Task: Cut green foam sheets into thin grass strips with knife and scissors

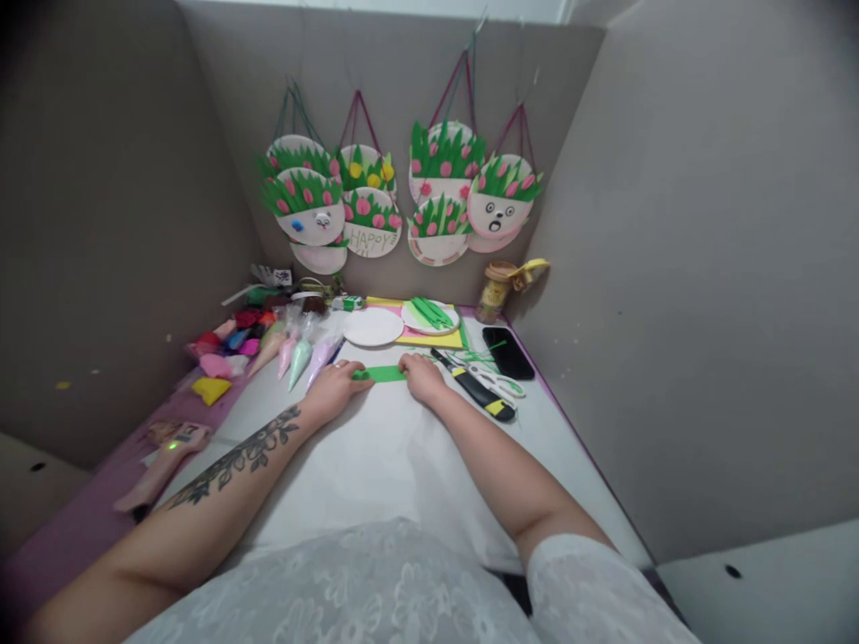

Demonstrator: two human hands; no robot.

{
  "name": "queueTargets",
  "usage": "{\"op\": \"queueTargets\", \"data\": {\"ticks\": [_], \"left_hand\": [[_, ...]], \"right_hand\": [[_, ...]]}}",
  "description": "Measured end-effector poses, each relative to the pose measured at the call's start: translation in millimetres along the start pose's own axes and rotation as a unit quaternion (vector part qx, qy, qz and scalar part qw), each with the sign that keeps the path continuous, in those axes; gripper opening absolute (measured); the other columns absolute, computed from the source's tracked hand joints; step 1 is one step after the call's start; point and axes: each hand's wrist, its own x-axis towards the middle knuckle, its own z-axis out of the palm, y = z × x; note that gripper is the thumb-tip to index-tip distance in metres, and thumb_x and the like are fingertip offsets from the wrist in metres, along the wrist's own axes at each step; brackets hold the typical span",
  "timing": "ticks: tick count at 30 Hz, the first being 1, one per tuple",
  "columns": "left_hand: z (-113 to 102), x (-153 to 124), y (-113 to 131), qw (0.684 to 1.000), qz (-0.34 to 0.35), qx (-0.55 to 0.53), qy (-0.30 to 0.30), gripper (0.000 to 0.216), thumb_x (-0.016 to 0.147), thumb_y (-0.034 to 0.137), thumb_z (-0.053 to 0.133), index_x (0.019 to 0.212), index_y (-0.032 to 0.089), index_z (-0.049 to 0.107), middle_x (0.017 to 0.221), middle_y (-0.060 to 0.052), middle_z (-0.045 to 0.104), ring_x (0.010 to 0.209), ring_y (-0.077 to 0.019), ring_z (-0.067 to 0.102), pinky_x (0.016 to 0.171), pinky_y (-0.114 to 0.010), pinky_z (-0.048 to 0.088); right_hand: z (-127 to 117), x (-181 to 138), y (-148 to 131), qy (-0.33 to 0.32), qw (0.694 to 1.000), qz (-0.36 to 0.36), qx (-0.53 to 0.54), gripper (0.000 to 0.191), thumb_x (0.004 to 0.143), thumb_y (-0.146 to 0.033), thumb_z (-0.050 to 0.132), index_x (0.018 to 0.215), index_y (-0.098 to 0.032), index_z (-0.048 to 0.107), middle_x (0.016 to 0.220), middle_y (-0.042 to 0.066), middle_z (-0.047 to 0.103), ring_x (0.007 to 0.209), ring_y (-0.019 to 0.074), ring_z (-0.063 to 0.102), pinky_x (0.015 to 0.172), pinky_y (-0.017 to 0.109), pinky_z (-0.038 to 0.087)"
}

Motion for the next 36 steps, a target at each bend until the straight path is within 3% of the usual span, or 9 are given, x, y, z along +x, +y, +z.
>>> {"op": "queueTargets", "data": {"ticks": [5,9,16,24,29,32,36], "left_hand": [[2.5,2.5,1.5,1.0,-0.006,0.014,-0.01,0.033,0.096,0.036,0.04,0.111,0.027,0.068,0.114,-0.009,0.06,0.107,-0.0244,0.05,0.088,-0.034,0.036],[2.7,3.7,4.1,1.0,-0.001,0.016,-0.016,0.034,0.096,0.036,0.039,0.111,0.026,0.067,0.112,-0.009,0.06,0.107,-0.0243,0.05,0.087,-0.034,0.036],[-13.1,-8.4,12.3,0.996,-0.054,0.065,-0.042,0.037,0.096,0.03,0.037,0.098,0.016,0.071,0.098,-0.014,0.061,0.099,-0.0277,0.053,0.079,-0.037,0.038],[-28.2,-28.4,2.5,0.986,-0.104,0.099,-0.09,0.039,0.093,0.024,0.035,0.097,0.012,0.072,0.096,-0.017,0.062,0.099,-0.0318,0.056,0.075,-0.04,0.041],[-25.4,-25.9,4.3,0.986,-0.11,0.09,-0.089,0.039,0.092,0.02,0.036,0.095,0.01,0.073,0.096,-0.017,0.064,0.099,-0.0304,0.058,0.078,-0.039,0.042],[-20.6,-25.4,-2.4,0.985,-0.145,0.053,-0.072,0.034,0.085,0.014,0.041,0.096,0.015,0.073,0.095,-0.013,0.065,0.097,-0.0257,0.06,0.076,-0.033,0.043],[-14.2,-24.8,-16.3,0.972,-0.234,-0.014,-0.018,0.039,0.078,0.009,0.042,0.101,0.02,0.072,0.104,-0.009,0.065,0.094,-0.021,0.061,0.072,-0.027,0.044]], "right_hand": [[-5.1,-2.7,-6.4,-0.018,0.989,-0.139,-0.05,0.038,0.086,-0.01,0.047,0.113,-0.03,0.066,0.113,0.005,0.058,0.103,0.0197,0.049,0.086,0.03,0.034],[-6.3,-10.0,-22.2,-0.033,0.973,-0.217,-0.07,0.032,0.094,-0.026,0.045,0.118,-0.034,0.066,0.131,0.005,0.054,0.113,0.022,0.046,0.094,0.034,0.032],[-14.3,-26.4,-43.6,-0.066,0.975,-0.124,-0.171,0.036,0.094,-0.026,0.039,0.121,-0.028,0.064,0.133,0.009,0.055,0.117,0.0282,0.046,0.091,0.038,0.036],[-31.5,-38.2,-25.8,-0.102,0.967,-0.046,-0.227,0.042,0.084,-0.014,0.043,0.121,-0.022,0.062,0.137,0.011,0.052,0.122,0.0294,0.044,0.089,0.039,0.038],[-28.6,-39.0,-19.9,-0.057,0.973,-0.036,-0.22,0.033,0.084,-0.014,0.043,0.105,-0.018,0.068,0.126,0.013,0.059,0.114,0.0288,0.049,0.087,0.037,0.038],[-23.3,-37.0,-12.5,-0.03,0.983,-0.029,-0.181,0.03,0.085,-0.014,0.045,0.098,-0.018,0.071,0.117,0.011,0.064,0.106,0.0257,0.054,0.086,0.034,0.039],[-18.6,-32.9,-1.1,0.049,0.994,-0.012,-0.101,0.034,0.089,-0.014,0.042,0.112,-0.019,0.067,0.115,0.008,0.066,0.104,0.0208,0.056,0.087,0.03,0.039]]}}
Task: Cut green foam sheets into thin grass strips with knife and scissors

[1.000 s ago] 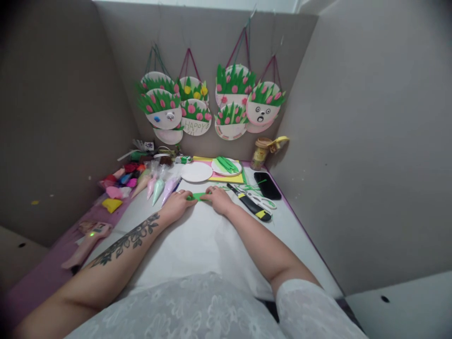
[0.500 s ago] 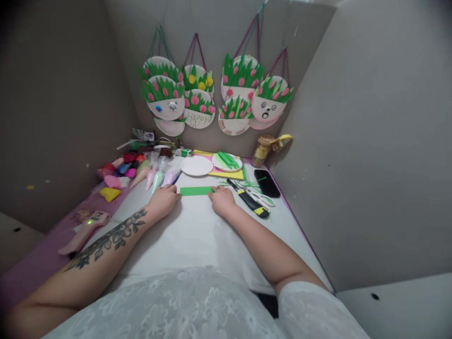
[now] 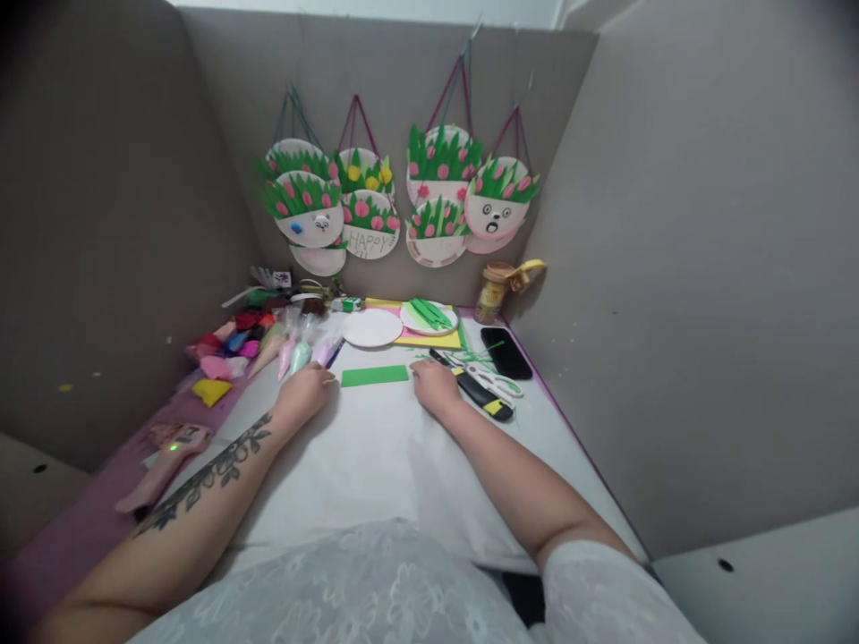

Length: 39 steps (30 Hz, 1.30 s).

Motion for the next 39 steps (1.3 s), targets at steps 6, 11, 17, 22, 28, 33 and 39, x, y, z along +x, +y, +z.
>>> {"op": "queueTargets", "data": {"ticks": [6,11,17,22,28,33,39], "left_hand": [[7.5,4.3,12.1,0.994,0.093,-0.035,0.04,0.04,0.081,0.008,0.043,0.108,0.019,0.07,0.105,-0.008,0.066,0.098,-0.0198,0.059,0.085,-0.028,0.044],[11.7,9.9,32.0,0.984,0.178,-0.01,0.018,0.031,0.09,0.017,0.043,0.101,0.018,0.072,0.098,-0.01,0.066,0.094,-0.0221,0.059,0.087,-0.033,0.044],[6.8,20.1,49.8,0.985,0.156,0.048,-0.055,0.028,0.09,0.019,0.044,0.092,0.013,0.071,0.091,-0.013,0.066,0.09,-0.0221,0.062,0.081,-0.032,0.046],[14.3,22.0,57.3,0.989,0.134,0.052,-0.022,0.029,0.092,0.021,0.04,0.093,0.015,0.069,0.09,-0.011,0.065,0.088,-0.0217,0.061,0.079,-0.033,0.046],[22.7,26.4,52.5,0.991,0.134,0.027,-0.004,0.026,0.092,0.018,0.04,0.097,0.015,0.066,0.093,-0.01,0.064,0.093,-0.0214,0.059,0.083,-0.032,0.045],[24.0,29.5,51.3,0.991,0.136,0.005,0.0,0.025,0.092,0.018,0.04,0.095,0.014,0.064,0.093,-0.011,0.064,0.093,-0.0217,0.059,0.084,-0.032,0.044],[21.2,34.0,39.0,0.992,0.114,-0.008,-0.046,0.025,0.09,0.017,0.041,0.095,0.014,0.064,0.093,-0.011,0.065,0.091,-0.0206,0.061,0.082,-0.031,0.043]], "right_hand": [[-1.7,7.1,-15.1,-0.002,0.986,-0.164,-0.019,0.026,0.094,-0.018,0.045,0.105,-0.019,0.068,0.107,0.01,0.068,0.103,0.022,0.054,0.088,0.033,0.034],[-4.3,18.0,-38.9,-0.058,0.962,-0.247,-0.105,0.022,0.094,-0.017,0.044,0.098,-0.015,0.066,0.095,0.012,0.068,0.096,0.0224,0.057,0.082,0.034,0.034],[-5.8,25.9,-49.3,-0.085,0.954,-0.255,-0.132,0.022,0.094,-0.016,0.043,0.095,-0.014,0.065,0.092,0.012,0.067,0.088,0.0228,0.06,0.075,0.033,0.037],[-6.1,27.2,-49.1,-0.09,0.961,-0.231,-0.12,0.023,0.095,-0.016,0.042,0.098,-0.014,0.065,0.093,0.012,0.066,0.089,0.0227,0.059,0.074,0.031,0.039],[0.5,31.0,-46.2,-0.071,0.976,-0.2,-0.048,0.023,0.095,-0.018,0.041,0.103,-0.015,0.063,0.1,0.012,0.064,0.096,0.0217,0.056,0.081,0.03,0.04],[6.4,33.4,-48.7,-0.061,0.988,-0.141,0.014,0.02,0.095,-0.02,0.044,0.099,-0.015,0.063,0.102,0.01,0.064,0.099,0.0208,0.054,0.083,0.029,0.039],[6.3,33.5,-36.7,-0.102,0.99,-0.091,0.019,0.019,0.094,-0.021,0.045,0.099,-0.017,0.062,0.1,0.009,0.066,0.093,0.0205,0.057,0.078,0.028,0.037]]}}
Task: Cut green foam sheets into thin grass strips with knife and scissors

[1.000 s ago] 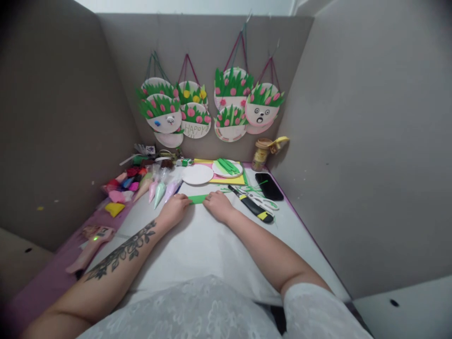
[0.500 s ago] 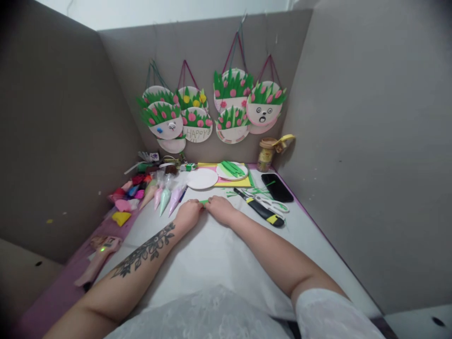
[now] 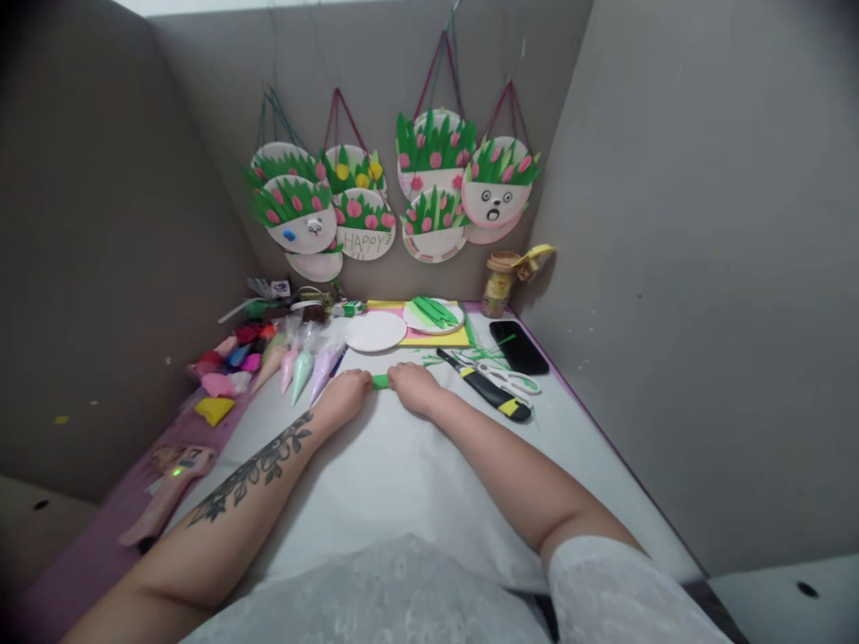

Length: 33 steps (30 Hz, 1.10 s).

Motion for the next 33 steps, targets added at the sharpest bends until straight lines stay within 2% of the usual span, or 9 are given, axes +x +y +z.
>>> {"op": "queueTargets", "data": {"ticks": [8,14,18,26,33], "left_hand": [[-12.3,-6.3,-27.7,0.999,-0.01,-0.038,-0.037,0.022,0.084,0.013,0.044,0.088,0.014,0.065,0.087,-0.009,0.067,0.083,-0.0187,0.062,0.074,-0.027,0.043],[-7.4,-9.0,-22.6,1.0,0.018,-0.004,0.014,0.022,0.087,0.017,0.043,0.086,0.013,0.065,0.088,-0.012,0.066,0.088,-0.0208,0.061,0.079,-0.029,0.044],[-1.3,-6.5,-11.8,0.999,0.005,-0.011,0.044,0.024,0.089,0.023,0.043,0.089,0.014,0.065,0.091,-0.011,0.066,0.09,-0.0215,0.061,0.081,-0.03,0.044],[4.8,1.2,-10.0,0.997,-0.063,-0.012,0.034,0.027,0.089,0.024,0.043,0.089,0.013,0.068,0.093,-0.013,0.068,0.093,-0.0216,0.063,0.084,-0.03,0.045],[-7.1,-6.9,-13.6,0.993,-0.117,0.022,-0.007,0.03,0.087,0.019,0.041,0.091,0.009,0.068,0.093,-0.017,0.068,0.089,-0.023,0.065,0.077,-0.031,0.047]], "right_hand": [[-3.4,-12.4,29.7,-0.014,0.999,0.03,-0.007,0.021,0.092,-0.02,0.045,0.094,-0.016,0.065,0.098,0.01,0.066,0.091,0.0197,0.057,0.076,0.027,0.036],[-2.8,-13.4,18.4,0.023,0.999,0.005,-0.028,0.023,0.094,-0.022,0.043,0.095,-0.015,0.064,0.103,0.012,0.062,0.097,0.0217,0.054,0.082,0.029,0.036],[3.4,-5.0,5.2,0.042,0.999,-0.006,-0.007,0.022,0.094,-0.025,0.043,0.094,-0.016,0.063,0.098,0.009,0.063,0.094,0.021,0.054,0.083,0.03,0.036],[8.6,5.3,0.2,0.028,0.996,0.083,-0.007,0.026,0.093,-0.029,0.042,0.096,-0.017,0.065,0.101,0.01,0.064,0.097,0.0238,0.055,0.079,0.032,0.038],[7.6,-2.4,11.6,0.028,0.99,0.139,-0.013,0.024,0.092,-0.03,0.045,0.102,-0.016,0.061,0.107,0.013,0.062,0.102,0.0267,0.054,0.079,0.034,0.038]]}}
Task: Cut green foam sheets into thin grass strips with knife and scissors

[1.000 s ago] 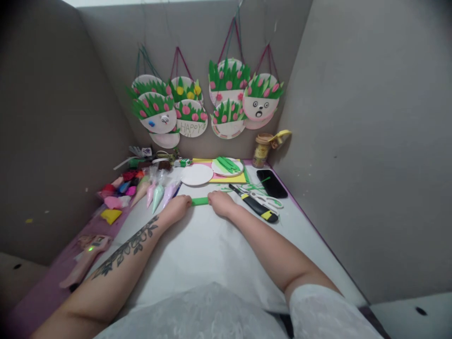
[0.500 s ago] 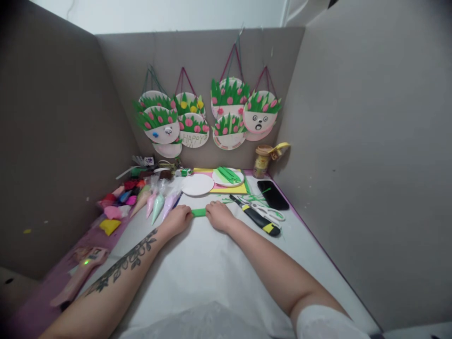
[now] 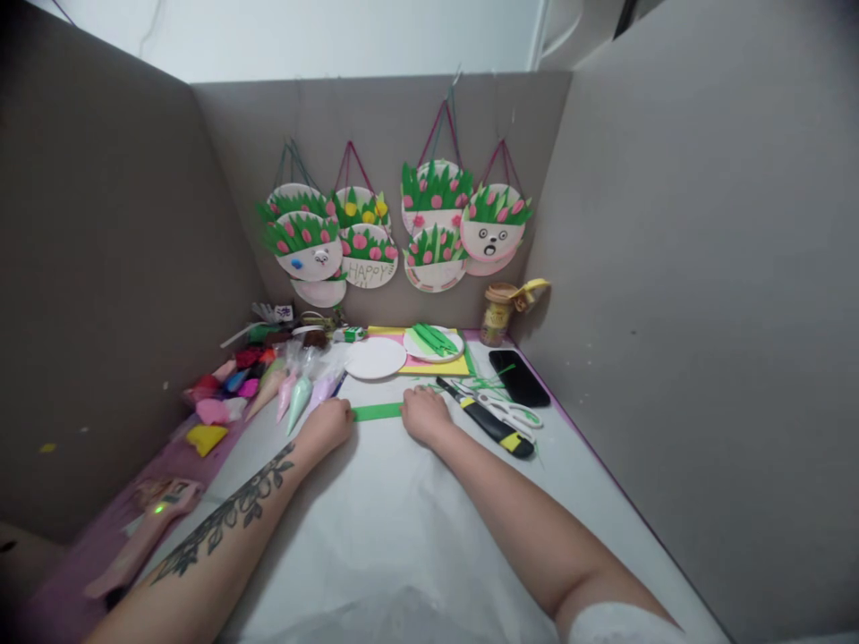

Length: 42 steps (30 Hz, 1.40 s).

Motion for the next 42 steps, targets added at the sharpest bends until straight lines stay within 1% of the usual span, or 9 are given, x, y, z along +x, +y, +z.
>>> {"op": "queueTargets", "data": {"ticks": [7,9,13,15,19,22,27,33,42], "left_hand": [[-4.3,-8.9,-2.1,0.999,-0.025,0.021,0.022,0.03,0.088,0.016,0.039,0.103,0.009,0.064,0.098,-0.017,0.064,0.093,-0.0256,0.062,0.076,-0.033,0.046],[-4.2,-9.7,-4.8,0.999,0.032,0.01,0.041,0.032,0.089,0.015,0.039,0.111,0.013,0.063,0.101,-0.014,0.062,0.094,-0.0238,0.06,0.079,-0.033,0.045],[-2.2,-7.2,-9.4,0.977,0.212,0.01,0.034,0.033,0.094,0.023,0.041,0.116,0.027,0.065,0.1,-0.008,0.06,0.095,-0.0214,0.056,0.085,-0.033,0.042],[-0.2,-5.1,-9.4,0.971,0.236,0.033,0.035,0.033,0.095,0.031,0.04,0.115,0.028,0.067,0.098,-0.008,0.061,0.093,-0.0223,0.055,0.083,-0.034,0.042],[3.2,-3.5,-4.9,0.969,0.233,0.072,0.048,0.041,0.098,0.037,0.033,0.109,0.022,0.069,0.092,-0.01,0.06,0.093,-0.0228,0.054,0.08,-0.035,0.041],[1.6,-6.6,0.4,0.967,0.234,0.088,0.045,0.043,0.098,0.036,0.03,0.107,0.02,0.069,0.092,-0.011,0.06,0.093,-0.023,0.054,0.079,-0.035,0.042],[-8.6,-19.6,4.1,0.98,0.175,0.092,0.019,0.045,0.098,0.032,0.028,0.104,0.016,0.069,0.094,-0.013,0.06,0.093,-0.025,0.056,0.076,-0.036,0.043],[-13.7,-33.1,-9.4,0.989,0.105,0.103,0.0,0.042,0.095,0.023,0.03,0.096,0.012,0.07,0.096,-0.016,0.06,0.094,-0.0281,0.059,0.073,-0.038,0.046],[-14.3,-33.7,-6.6,0.989,0.105,0.099,-0.022,0.039,0.091,0.012,0.031,0.091,0.007,0.069,0.091,-0.017,0.062,0.09,-0.0291,0.062,0.074,-0.04,0.048]], "right_hand": [[-0.1,-1.6,12.7,0.002,1.0,0.009,0.025,0.014,0.091,-0.024,0.048,0.098,-0.018,0.059,0.103,0.009,0.062,0.096,0.0226,0.054,0.075,0.03,0.035],[0.8,-1.3,15.3,0.007,0.999,-0.001,0.045,0.013,0.089,-0.02,0.048,0.096,-0.019,0.059,0.101,0.008,0.062,0.094,0.0212,0.053,0.075,0.029,0.034],[2.8,-1.0,21.1,0.021,0.994,-0.063,0.092,0.021,0.087,-0.01,0.046,0.095,-0.019,0.062,0.097,0.006,0.061,0.094,0.0193,0.05,0.079,0.028,0.034],[3.4,-1.1,22.7,0.029,0.987,-0.118,0.104,0.027,0.086,-0.006,0.044,0.099,-0.02,0.064,0.101,0.006,0.06,0.099,0.0193,0.048,0.083,0.028,0.034],[2.9,-2.6,15.7,0.018,0.967,-0.24,0.086,0.042,0.088,-0.006,0.044,0.119,-0.028,0.062,0.118,0.006,0.058,0.111,0.021,0.044,0.093,0.034,0.031],[-0.4,-7.1,1.9,0.011,0.96,-0.277,0.045,0.039,0.094,-0.016,0.043,0.126,-0.033,0.058,0.129,0.006,0.055,0.117,0.0233,0.042,0.095,0.038,0.031],[-12.8,-21.4,-12.4,-0.008,0.976,-0.212,-0.048,0.037,0.092,-0.017,0.042,0.123,-0.025,0.06,0.133,0.01,0.054,0.12,0.0287,0.043,0.093,0.042,0.033],[-22.1,-32.4,-0.7,-0.04,0.987,-0.117,-0.1,0.039,0.084,-0.01,0.043,0.115,-0.019,0.064,0.13,0.012,0.057,0.122,0.0303,0.043,0.093,0.042,0.033],[-18.9,-29.0,-13.0,-0.021,0.988,-0.134,-0.076,0.037,0.084,-0.008,0.04,0.107,-0.011,0.068,0.133,0.015,0.055,0.123,0.0304,0.042,0.099,0.042,0.031]]}}
